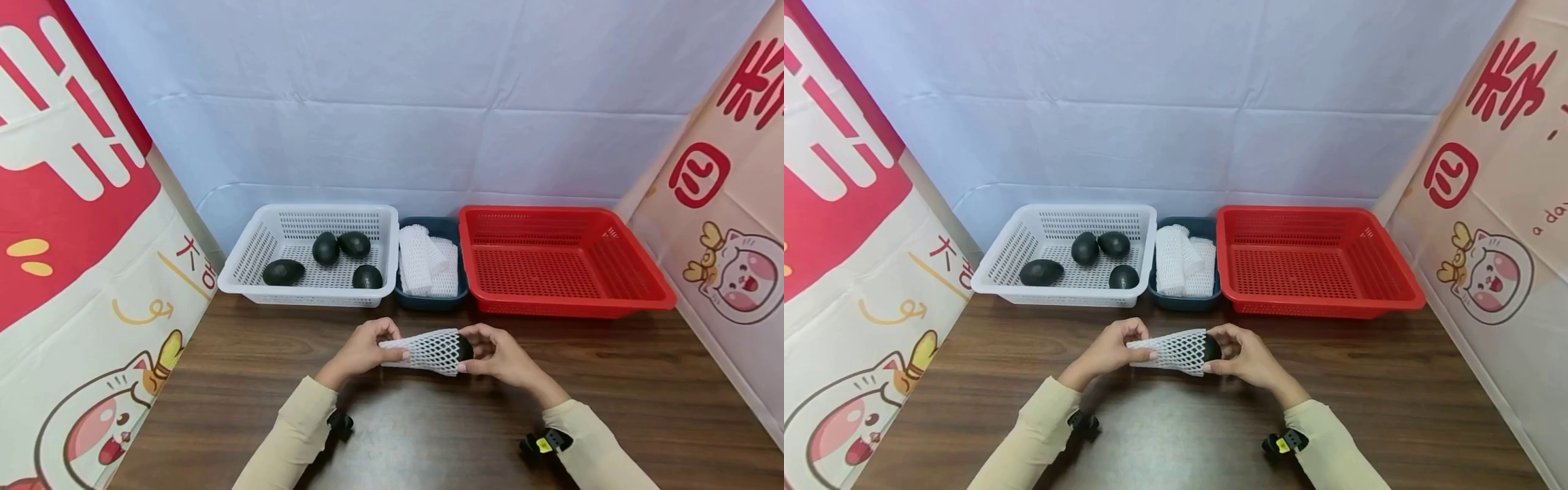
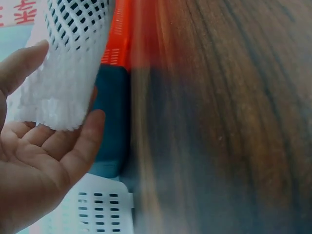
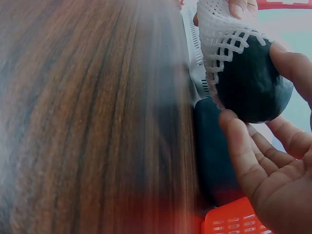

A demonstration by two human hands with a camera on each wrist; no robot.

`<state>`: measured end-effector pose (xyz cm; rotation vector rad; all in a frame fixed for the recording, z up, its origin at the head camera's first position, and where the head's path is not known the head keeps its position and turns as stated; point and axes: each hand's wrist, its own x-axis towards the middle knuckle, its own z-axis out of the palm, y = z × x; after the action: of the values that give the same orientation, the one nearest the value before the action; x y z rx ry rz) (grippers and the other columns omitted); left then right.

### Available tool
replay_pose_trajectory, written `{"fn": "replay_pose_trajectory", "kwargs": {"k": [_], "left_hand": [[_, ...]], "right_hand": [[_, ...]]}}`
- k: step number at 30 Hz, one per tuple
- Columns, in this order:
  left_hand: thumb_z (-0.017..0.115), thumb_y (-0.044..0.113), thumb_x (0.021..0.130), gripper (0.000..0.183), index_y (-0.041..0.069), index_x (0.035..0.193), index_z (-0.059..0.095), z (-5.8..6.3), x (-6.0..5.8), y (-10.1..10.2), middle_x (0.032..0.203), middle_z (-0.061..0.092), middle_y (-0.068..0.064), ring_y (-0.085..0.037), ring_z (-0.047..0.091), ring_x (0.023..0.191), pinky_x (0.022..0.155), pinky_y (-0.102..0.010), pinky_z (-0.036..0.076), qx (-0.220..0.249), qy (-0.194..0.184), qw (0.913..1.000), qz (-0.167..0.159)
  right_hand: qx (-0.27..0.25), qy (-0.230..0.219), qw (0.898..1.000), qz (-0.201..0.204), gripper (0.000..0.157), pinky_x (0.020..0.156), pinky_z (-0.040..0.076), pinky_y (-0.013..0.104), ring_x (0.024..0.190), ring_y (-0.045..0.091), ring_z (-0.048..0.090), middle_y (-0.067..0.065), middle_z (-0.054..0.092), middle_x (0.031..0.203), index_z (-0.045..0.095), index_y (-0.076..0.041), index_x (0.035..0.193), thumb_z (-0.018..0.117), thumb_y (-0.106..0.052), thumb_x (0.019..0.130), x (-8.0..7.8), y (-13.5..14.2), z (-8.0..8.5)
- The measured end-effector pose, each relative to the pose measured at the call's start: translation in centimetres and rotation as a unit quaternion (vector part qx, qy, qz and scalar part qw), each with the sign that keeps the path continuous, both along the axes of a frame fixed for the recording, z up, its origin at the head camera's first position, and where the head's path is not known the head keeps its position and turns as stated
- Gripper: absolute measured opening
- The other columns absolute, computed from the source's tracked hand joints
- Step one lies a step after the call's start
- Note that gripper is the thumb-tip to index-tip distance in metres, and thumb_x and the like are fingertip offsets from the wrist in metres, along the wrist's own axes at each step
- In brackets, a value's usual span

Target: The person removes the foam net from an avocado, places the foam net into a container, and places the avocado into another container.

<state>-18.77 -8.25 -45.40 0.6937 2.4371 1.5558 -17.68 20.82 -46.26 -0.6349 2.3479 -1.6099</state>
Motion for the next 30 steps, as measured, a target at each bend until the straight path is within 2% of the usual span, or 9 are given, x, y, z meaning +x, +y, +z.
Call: {"fn": "replay_pose_trajectory", "kwargs": {"k": [5, 6, 11, 13, 16, 19, 21, 24, 30], "left_hand": [[0.08, 0.015, 0.071, 0.033, 0.011, 0.096, 0.059, 0.6, 0.0, 0.4, 0.081, 0.062, 0.003, -0.014, 0.059, 0.074, 0.067, -0.026, 0.045, -0.081, 0.005, 0.996, -0.037], [0.081, 0.018, 0.069, 0.035, 0.014, 0.097, 0.059, 0.1, -0.3, 0.5, 0.082, 0.062, 0.006, -0.011, 0.058, 0.074, 0.067, -0.025, 0.045, -0.1, 0.011, 0.9941, -0.041], [0.082, 0.024, 0.066, 0.041, 0.016, 0.099, 0.059, 0.7, -0.3, 1.5, 0.082, 0.062, 0.006, -0.009, 0.056, 0.072, 0.066, -0.024, 0.044, -0.167, 0.048, 0.9834, -0.052], [0.082, 0.026, 0.066, 0.047, 0.015, 0.106, 0.059, 0.8, -0.3, 1.9, 0.088, 0.062, 0.005, -0.008, 0.055, 0.074, 0.068, -0.025, 0.044, -0.201, 0.069, 0.976, -0.048], [0.081, 0.027, 0.069, 0.055, 0.016, 0.117, 0.057, 1.1, -0.1, 2.5, 0.098, 0.063, 0.002, -0.01, 0.056, 0.081, 0.072, -0.027, 0.045, -0.256, 0.103, 0.9597, -0.055], [0.08, 0.023, 0.07, 0.058, 0.015, 0.122, 0.056, 1.1, -0.1, 3.0, 0.104, 0.063, 0.0, -0.011, 0.057, 0.085, 0.074, -0.027, 0.045, -0.286, 0.135, 0.9456, -0.077], [0.08, 0.021, 0.069, 0.057, 0.014, 0.12, 0.057, 1.1, -0.1, 3.1, 0.104, 0.064, 0.0, -0.011, 0.057, 0.085, 0.074, -0.027, 0.045, -0.291, 0.148, 0.9412, -0.088], [0.081, 0.017, 0.067, 0.054, 0.014, 0.117, 0.059, 1.1, -0.2, 3.2, 0.104, 0.063, 0.001, -0.01, 0.057, 0.086, 0.075, -0.026, 0.045, -0.286, 0.152, 0.9421, -0.088], [0.083, 0.017, 0.065, 0.054, 0.014, 0.113, 0.059, 1.0, -0.2, 3.2, 0.104, 0.062, 0.004, -0.007, 0.054, 0.087, 0.076, -0.023, 0.043, -0.261, 0.127, 0.952, -0.096]], "right_hand": [[0.043, 0.022, 0.999, 0.006, 0.054, 0.07, 0.052, 0.032, 0.087, 0.022, 0.059, 0.009, 0.061, 0.099, 0.056, -0.001, 0.114, 0.082, -0.02, 0.071, 0.3, -0.4, 0.2], [0.051, 0.029, 0.998, 0.007, 0.053, 0.07, 0.052, 0.033, 0.086, 0.022, 0.059, 0.009, 0.061, 0.098, 0.057, -0.001, 0.113, 0.082, -0.021, 0.071, 0.3, -0.6, 0.3], [0.077, 0.043, 0.996, 0.006, 0.052, 0.071, 0.052, 0.034, 0.082, 0.018, 0.061, 0.007, 0.061, 0.095, 0.057, -0.002, 0.11, 0.082, -0.024, 0.071, 0.1, -0.9, 0.3], [0.083, 0.043, 0.996, 0.005, 0.051, 0.07, 0.052, 0.033, 0.08, 0.017, 0.061, 0.007, 0.06, 0.094, 0.057, -0.002, 0.109, 0.082, -0.024, 0.071, 0.0, -1.0, 0.3], [0.084, 0.04, 0.996, 0.014, 0.049, 0.07, 0.052, 0.032, 0.079, 0.016, 0.062, 0.007, 0.061, 0.094, 0.056, -0.002, 0.108, 0.081, -0.023, 0.072, 0.0, -1.1, 0.3], [0.086, 0.046, 0.995, 0.019, 0.047, 0.069, 0.052, 0.031, 0.077, 0.016, 0.062, 0.006, 0.061, 0.092, 0.056, -0.003, 0.106, 0.081, -0.023, 0.072, 0.1, -1.4, 0.3], [0.092, 0.056, 0.994, 0.018, 0.046, 0.068, 0.051, 0.031, 0.077, 0.016, 0.061, 0.005, 0.061, 0.091, 0.056, -0.005, 0.105, 0.081, -0.022, 0.072, 0.1, -1.6, 0.2], [0.107, 0.076, 0.991, 0.022, 0.046, 0.068, 0.05, 0.031, 0.08, 0.016, 0.059, 0.003, 0.06, 0.091, 0.055, -0.004, 0.105, 0.081, -0.021, 0.071, 0.1, -1.9, 0.1], [0.159, 0.107, 0.981, 0.034, 0.05, 0.069, 0.047, 0.03, 0.081, 0.014, 0.054, 0.0, 0.057, 0.09, 0.055, -0.004, 0.107, 0.081, -0.023, 0.069, 0.0, -2.5, -0.1]]}}
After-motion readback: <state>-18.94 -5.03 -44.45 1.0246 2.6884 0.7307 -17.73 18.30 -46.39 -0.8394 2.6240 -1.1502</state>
